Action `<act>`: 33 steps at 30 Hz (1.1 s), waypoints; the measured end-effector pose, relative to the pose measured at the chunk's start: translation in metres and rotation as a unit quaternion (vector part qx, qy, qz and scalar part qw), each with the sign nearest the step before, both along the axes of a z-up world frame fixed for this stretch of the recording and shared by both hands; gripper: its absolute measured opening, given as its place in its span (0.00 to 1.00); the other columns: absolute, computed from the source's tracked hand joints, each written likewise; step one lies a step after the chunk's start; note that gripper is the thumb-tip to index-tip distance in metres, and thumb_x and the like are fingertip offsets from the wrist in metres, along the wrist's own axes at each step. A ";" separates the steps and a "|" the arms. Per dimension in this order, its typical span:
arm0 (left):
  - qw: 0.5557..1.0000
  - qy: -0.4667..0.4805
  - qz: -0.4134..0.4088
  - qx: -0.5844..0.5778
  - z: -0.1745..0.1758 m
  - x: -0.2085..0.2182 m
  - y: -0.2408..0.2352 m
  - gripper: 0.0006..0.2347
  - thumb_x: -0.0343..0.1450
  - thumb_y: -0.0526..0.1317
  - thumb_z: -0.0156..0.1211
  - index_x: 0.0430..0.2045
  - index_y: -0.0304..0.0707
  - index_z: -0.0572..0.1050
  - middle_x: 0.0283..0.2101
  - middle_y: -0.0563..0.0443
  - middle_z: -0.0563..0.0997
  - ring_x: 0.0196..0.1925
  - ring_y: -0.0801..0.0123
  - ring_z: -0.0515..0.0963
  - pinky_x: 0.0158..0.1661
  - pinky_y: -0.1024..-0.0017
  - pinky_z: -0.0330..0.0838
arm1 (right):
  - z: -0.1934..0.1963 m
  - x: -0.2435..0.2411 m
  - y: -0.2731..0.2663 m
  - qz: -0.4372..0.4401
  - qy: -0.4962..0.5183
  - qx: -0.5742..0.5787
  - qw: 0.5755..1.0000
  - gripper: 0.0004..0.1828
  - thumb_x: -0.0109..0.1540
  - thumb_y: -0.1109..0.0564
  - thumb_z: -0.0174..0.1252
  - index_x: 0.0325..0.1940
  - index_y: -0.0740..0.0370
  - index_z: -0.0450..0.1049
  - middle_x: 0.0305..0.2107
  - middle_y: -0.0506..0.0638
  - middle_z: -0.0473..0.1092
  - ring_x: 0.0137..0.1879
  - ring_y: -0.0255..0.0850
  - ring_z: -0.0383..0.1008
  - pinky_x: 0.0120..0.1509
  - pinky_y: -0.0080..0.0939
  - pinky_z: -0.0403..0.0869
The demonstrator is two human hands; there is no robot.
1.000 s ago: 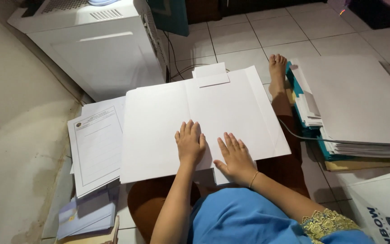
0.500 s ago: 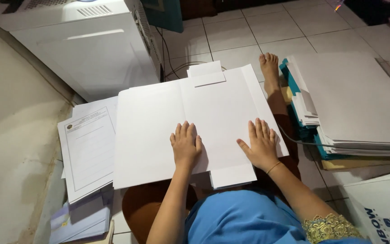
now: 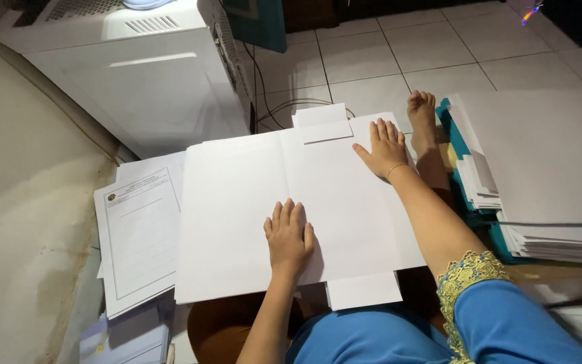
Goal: Folding large white sheets of paper and inserting printed documents into them while sitting on the floor.
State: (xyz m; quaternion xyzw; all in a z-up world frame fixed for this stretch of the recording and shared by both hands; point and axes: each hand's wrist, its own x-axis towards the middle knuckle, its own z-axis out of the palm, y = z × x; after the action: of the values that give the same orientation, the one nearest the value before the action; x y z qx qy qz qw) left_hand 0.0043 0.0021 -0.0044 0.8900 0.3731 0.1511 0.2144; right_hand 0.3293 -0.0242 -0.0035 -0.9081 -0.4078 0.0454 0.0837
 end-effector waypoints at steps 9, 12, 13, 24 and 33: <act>1.000 -0.018 0.005 -0.002 0.005 -0.002 -0.002 0.21 0.73 0.46 0.44 0.63 0.45 0.67 0.69 0.43 0.64 0.75 0.52 0.55 0.68 0.49 0.41 | 0.012 -0.044 -0.047 0.010 0.008 -0.010 1.000 0.47 0.68 0.26 0.28 0.79 0.61 0.44 0.76 0.60 0.41 0.82 0.51 0.35 0.81 0.59 0.39; 1.000 -0.022 0.005 0.008 -0.001 -0.002 -0.003 0.21 0.73 0.46 0.45 0.63 0.45 0.67 0.69 0.43 0.65 0.75 0.52 0.55 0.69 0.49 0.41 | 0.023 -0.090 -0.092 0.015 0.008 0.012 1.000 0.45 0.68 0.29 0.32 0.78 0.64 0.47 0.75 0.63 0.44 0.81 0.54 0.39 0.80 0.60 0.40; 1.000 -0.023 0.005 0.008 -0.001 -0.003 -0.002 0.21 0.73 0.46 0.45 0.63 0.45 0.67 0.69 0.43 0.65 0.75 0.52 0.55 0.69 0.49 0.41 | 0.024 -0.104 -0.106 0.014 0.007 0.013 1.000 0.45 0.68 0.29 0.32 0.78 0.64 0.47 0.75 0.63 0.44 0.81 0.54 0.39 0.80 0.60 0.40; 0.999 -0.020 0.011 0.032 -0.006 -0.003 -0.003 0.22 0.73 0.47 0.45 0.62 0.45 0.68 0.69 0.43 0.66 0.75 0.53 0.57 0.69 0.49 0.44 | -0.037 -0.197 -0.180 0.096 -0.068 0.060 0.991 0.43 0.67 0.31 0.36 0.77 0.62 0.48 0.71 0.69 0.47 0.78 0.62 0.41 0.77 0.63 0.42; 0.999 -0.022 0.011 0.043 -0.008 -0.004 -0.003 0.22 0.72 0.48 0.45 0.62 0.46 0.69 0.69 0.44 0.67 0.74 0.53 0.59 0.68 0.49 0.45 | -0.071 -0.214 -0.131 0.304 -0.212 0.142 0.918 0.46 0.65 0.26 0.39 0.78 0.56 0.48 0.70 0.62 0.53 0.75 0.56 0.51 0.73 0.58 0.52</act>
State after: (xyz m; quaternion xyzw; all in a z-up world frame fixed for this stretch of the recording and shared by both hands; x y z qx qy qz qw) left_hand 0.0008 -0.0006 -0.0129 0.8905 0.3712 0.1891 0.1828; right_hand 0.1158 -0.1550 -0.0748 -0.7073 -0.6746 -0.1832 0.1058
